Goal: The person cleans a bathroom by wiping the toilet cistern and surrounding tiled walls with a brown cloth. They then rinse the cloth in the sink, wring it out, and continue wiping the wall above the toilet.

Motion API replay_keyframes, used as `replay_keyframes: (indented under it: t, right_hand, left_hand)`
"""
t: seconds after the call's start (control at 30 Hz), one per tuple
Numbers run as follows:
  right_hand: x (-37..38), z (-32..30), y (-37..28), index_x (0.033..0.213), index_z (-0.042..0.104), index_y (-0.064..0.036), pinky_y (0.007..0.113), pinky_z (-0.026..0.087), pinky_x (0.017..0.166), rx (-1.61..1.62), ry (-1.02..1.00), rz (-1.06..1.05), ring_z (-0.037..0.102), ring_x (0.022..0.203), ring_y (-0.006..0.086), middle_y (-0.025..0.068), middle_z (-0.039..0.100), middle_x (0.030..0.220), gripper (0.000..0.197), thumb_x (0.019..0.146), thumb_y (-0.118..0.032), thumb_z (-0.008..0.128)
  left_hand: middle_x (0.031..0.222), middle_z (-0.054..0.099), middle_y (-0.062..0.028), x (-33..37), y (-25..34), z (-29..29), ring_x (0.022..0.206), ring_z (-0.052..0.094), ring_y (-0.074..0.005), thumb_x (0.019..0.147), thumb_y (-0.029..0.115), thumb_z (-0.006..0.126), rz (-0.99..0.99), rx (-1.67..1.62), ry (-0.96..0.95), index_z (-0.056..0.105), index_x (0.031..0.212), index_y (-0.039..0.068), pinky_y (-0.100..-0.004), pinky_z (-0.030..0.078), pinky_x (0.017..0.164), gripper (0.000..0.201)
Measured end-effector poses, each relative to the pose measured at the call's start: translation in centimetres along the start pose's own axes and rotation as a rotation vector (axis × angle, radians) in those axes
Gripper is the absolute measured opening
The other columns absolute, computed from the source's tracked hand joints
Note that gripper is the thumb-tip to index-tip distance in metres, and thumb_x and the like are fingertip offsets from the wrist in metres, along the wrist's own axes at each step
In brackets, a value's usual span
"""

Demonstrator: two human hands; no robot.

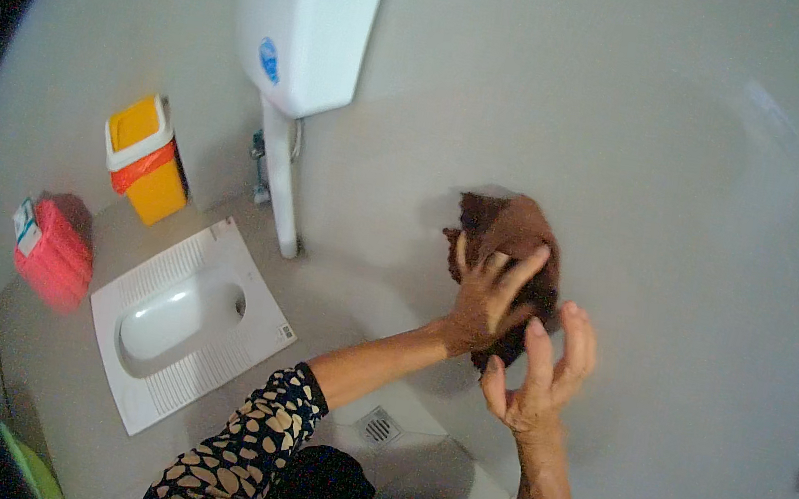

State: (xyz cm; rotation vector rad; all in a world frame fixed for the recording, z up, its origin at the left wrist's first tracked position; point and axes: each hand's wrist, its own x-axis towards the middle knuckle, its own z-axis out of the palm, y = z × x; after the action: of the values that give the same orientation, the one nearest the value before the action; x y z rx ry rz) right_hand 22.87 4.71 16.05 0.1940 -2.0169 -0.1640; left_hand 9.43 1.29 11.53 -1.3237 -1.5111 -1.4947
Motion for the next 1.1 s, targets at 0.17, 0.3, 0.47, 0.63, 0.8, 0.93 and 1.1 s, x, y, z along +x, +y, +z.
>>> replay_keyframes:
  t: [0.17, 0.3, 0.47, 0.63, 0.8, 0.93, 1.1]
  right_hand:
    - [-1.1, 0.8, -0.5, 0.136, 0.032, -0.0051, 0.044, 0.041, 0.095, 0.197, 0.034, 0.263, 0.038, 0.122, 0.0381, 0.0243, 0.031, 0.136, 0.073, 0.072, -0.007, 0.069]
    - [-0.2, -0.2, -0.8, 0.137, 0.029, -0.0035, 0.04, 0.041, 0.094, 0.427, 0.066, 0.452, 0.042, 0.119, 0.0326, 0.0217, 0.037, 0.131, 0.079, 0.071, -0.011, 0.072]
    - [-1.3, -2.4, -1.8, 0.124, 0.045, -0.0004, 0.03, 0.045, 0.083, 0.727, 0.321, 0.799, 0.052, 0.098, 0.0161, 0.0083, 0.053, 0.11, 0.046, 0.083, -0.012, 0.063]
    - [3.2, -7.4, -1.3, 0.114, 0.049, -0.0002, 0.027, 0.047, 0.073, 0.633, 0.794, 0.831, 0.055, 0.086, 0.0134, 0.0064, 0.058, 0.096, 0.023, 0.094, -0.01, 0.05]
    - [4.7, -8.6, 6.2, 0.118, 0.05, -0.0025, 0.035, 0.044, 0.084, -0.37, 0.761, 0.396, 0.049, 0.1, 0.0222, 0.0116, 0.047, 0.113, 0.032, 0.086, -0.005, 0.057]
    - [7.3, -7.4, 7.5, 0.111, 0.06, -0.0012, 0.038, 0.036, 0.088, -0.861, 0.512, 0.164, 0.041, 0.11, 0.0307, 0.0161, 0.04, 0.121, 0.041, 0.071, 0.009, 0.061]
    - [15.7, -3.3, 5.7, 0.114, 0.06, -0.0103, 0.04, 0.039, 0.087, -0.476, 0.417, -0.039, 0.048, 0.109, 0.026, 0.0095, 0.049, 0.119, 0.034, 0.08, -0.008, 0.064]
  left_hand:
    - [0.103, 0.053, -0.0088, 2.2, 2.1, -1.0, 0.095, 0.053, -0.0236, 0.083, -0.008, 0.048, -0.272, -0.325, 0.29, 0.057, 0.108, 0.006, -0.0308, 0.043, 0.085, 0.031]
    - [0.105, 0.052, -0.0028, 3.6, 6.3, -3.7, 0.094, 0.052, -0.0104, 0.094, 0.004, 0.042, -0.471, -0.995, 0.1, 0.055, 0.11, 0.007, -0.0252, 0.045, 0.085, 0.021]
    - [0.112, 0.054, -0.006, 4.9, 9.4, -3.2, 0.107, 0.051, -0.016, 0.094, 0.016, 0.04, -0.478, -1.317, -0.369, 0.054, 0.12, 0.007, -0.0312, 0.04, 0.096, 0.031]
    - [0.12, 0.055, -0.0084, 6.4, 10.3, -4.7, 0.113, 0.048, -0.022, 0.088, 0.014, 0.053, -0.387, -1.006, -0.231, 0.058, 0.117, 0.009, -0.0381, 0.033, 0.101, 0.03]
    - [0.129, 0.046, -0.0114, 5.2, 5.7, -4.9, 0.122, 0.037, -0.0264, 0.086, 0.015, 0.058, -0.477, -0.418, 0.168, 0.049, 0.124, 0.006, -0.043, 0.031, 0.1, 0.04]
    - [0.142, 0.022, -0.0195, 3.6, 4.1, -4.3, 0.13, 0.023, -0.0337, 0.082, 0.021, 0.062, -0.385, -0.08, 0.076, 0.024, 0.139, 0.006, -0.0487, 0.025, 0.103, 0.071]
    - [0.147, 0.001, -0.0273, 2.0, 5.0, -3.5, 0.137, 0.005, -0.0431, 0.078, 0.022, 0.066, -0.431, -0.083, -0.113, 0.003, 0.146, 0.005, -0.0534, 0.012, 0.109, 0.094]
